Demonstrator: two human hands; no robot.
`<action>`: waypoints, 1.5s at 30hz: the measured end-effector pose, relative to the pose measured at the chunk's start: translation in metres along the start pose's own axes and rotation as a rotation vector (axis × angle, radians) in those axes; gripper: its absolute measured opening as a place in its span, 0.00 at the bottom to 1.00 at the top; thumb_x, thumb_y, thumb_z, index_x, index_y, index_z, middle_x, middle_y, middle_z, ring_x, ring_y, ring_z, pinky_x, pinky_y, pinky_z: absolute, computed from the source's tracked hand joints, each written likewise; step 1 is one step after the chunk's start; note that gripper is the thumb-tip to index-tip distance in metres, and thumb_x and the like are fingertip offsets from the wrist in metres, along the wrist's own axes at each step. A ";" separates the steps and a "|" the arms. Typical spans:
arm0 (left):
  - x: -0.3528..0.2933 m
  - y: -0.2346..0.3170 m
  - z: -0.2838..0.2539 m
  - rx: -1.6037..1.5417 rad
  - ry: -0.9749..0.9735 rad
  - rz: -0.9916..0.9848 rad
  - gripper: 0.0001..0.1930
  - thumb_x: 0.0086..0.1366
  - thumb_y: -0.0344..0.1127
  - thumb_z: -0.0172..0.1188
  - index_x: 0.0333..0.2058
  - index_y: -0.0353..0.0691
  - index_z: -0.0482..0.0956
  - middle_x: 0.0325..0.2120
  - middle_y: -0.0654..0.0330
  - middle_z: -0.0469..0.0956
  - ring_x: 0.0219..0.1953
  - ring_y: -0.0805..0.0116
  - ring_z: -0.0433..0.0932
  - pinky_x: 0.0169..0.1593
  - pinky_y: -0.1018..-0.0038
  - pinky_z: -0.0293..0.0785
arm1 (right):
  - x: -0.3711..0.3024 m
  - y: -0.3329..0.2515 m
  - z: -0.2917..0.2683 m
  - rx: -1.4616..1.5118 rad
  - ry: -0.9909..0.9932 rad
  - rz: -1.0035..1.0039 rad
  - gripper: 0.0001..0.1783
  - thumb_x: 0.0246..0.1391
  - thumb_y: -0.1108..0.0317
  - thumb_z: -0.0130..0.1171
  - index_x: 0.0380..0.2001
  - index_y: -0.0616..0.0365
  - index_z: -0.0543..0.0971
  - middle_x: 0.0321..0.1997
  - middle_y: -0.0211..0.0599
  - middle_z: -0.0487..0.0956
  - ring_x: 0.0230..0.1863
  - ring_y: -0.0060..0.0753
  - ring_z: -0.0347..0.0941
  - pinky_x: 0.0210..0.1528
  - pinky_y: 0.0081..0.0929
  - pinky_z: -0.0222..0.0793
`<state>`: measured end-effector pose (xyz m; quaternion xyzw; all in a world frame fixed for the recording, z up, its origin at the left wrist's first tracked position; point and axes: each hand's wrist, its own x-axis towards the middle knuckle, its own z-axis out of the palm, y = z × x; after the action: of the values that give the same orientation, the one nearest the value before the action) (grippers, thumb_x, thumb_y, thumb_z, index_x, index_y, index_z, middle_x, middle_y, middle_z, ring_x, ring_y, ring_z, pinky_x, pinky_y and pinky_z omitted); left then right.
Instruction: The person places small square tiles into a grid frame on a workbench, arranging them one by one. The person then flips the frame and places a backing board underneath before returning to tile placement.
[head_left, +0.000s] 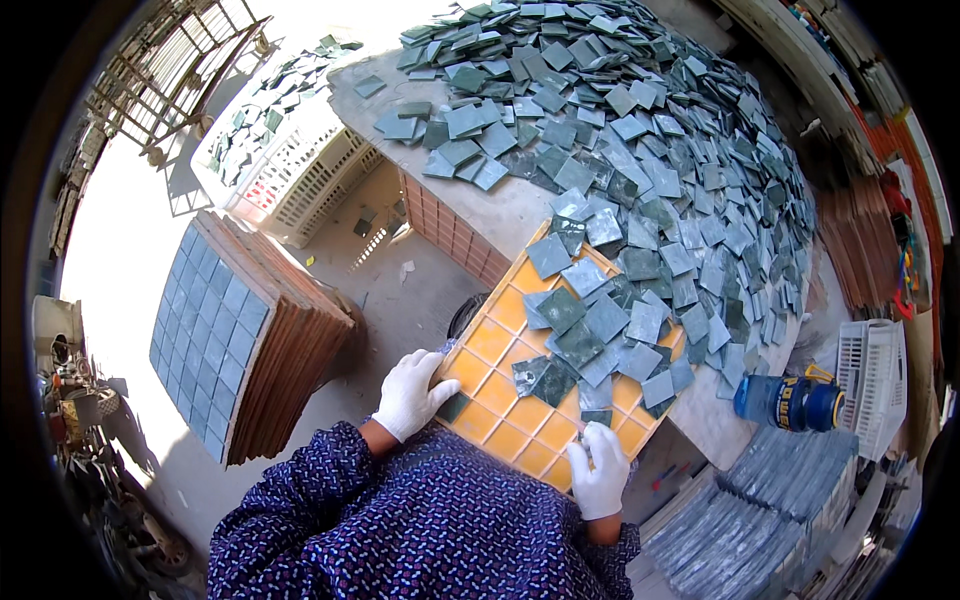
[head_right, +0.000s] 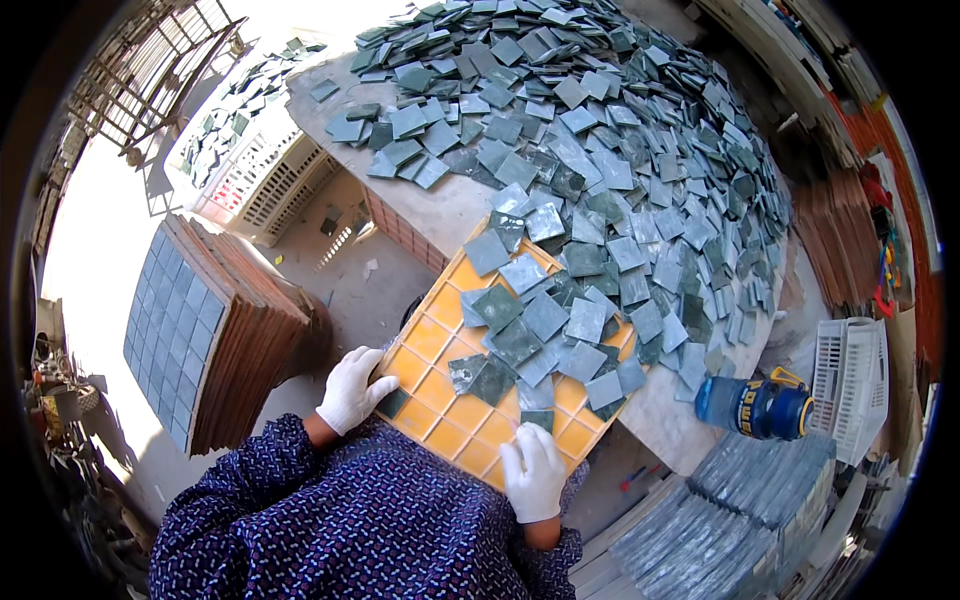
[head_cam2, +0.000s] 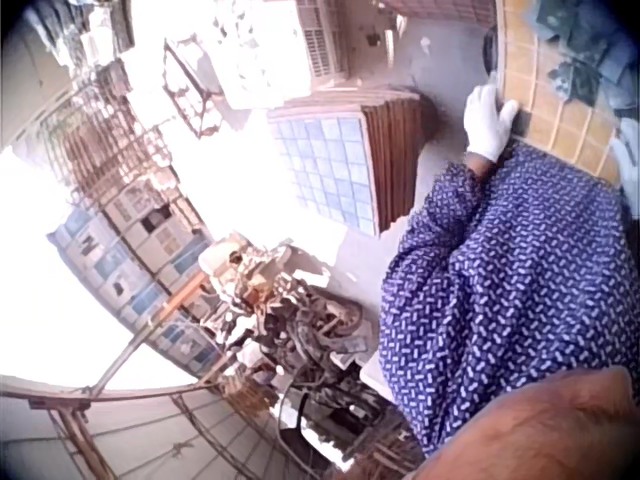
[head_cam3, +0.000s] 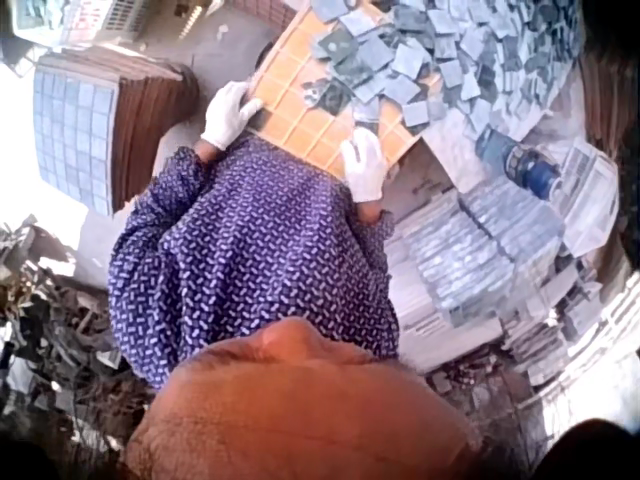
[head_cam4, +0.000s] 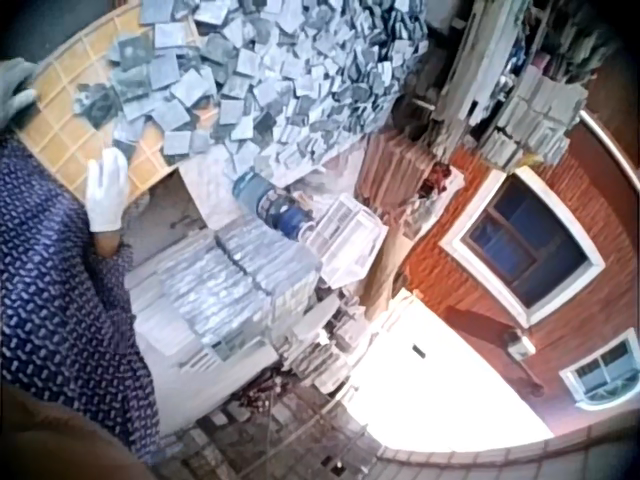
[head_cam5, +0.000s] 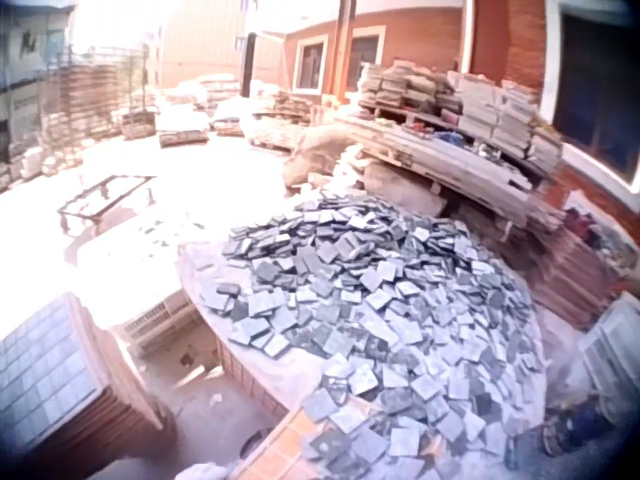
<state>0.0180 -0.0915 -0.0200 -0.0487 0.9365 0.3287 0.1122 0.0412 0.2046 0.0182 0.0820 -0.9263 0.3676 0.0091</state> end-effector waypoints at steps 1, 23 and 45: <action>-0.005 0.004 -0.003 0.086 0.220 0.199 0.25 0.52 0.43 0.65 0.48 0.41 0.74 0.47 0.53 0.73 0.48 0.52 0.71 0.51 0.60 0.69 | -0.001 -0.003 -0.003 0.008 0.011 0.010 0.14 0.48 0.74 0.63 0.41 0.62 0.77 0.43 0.44 0.78 0.34 0.38 0.77 0.38 0.32 0.73; 0.041 -0.021 -0.105 -0.191 -0.121 0.202 0.12 0.56 0.28 0.61 0.39 0.35 0.72 0.31 0.51 0.78 0.36 0.57 0.78 0.42 0.68 0.73 | -0.001 -0.004 -0.024 -0.069 0.044 -0.019 0.14 0.46 0.75 0.61 0.39 0.64 0.77 0.41 0.43 0.79 0.31 0.38 0.75 0.37 0.32 0.72; 0.028 0.083 0.025 0.232 0.024 0.475 0.36 0.45 0.43 0.70 0.52 0.38 0.66 0.45 0.52 0.70 0.46 0.51 0.70 0.49 0.61 0.69 | -0.004 0.021 0.011 -0.441 0.057 0.250 0.45 0.33 0.45 0.72 0.52 0.56 0.66 0.47 0.48 0.69 0.47 0.54 0.69 0.44 0.46 0.68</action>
<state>-0.0186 -0.0122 0.0042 0.1819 0.9543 0.2359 0.0257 0.0421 0.2125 -0.0045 -0.0476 -0.9864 0.1573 0.0076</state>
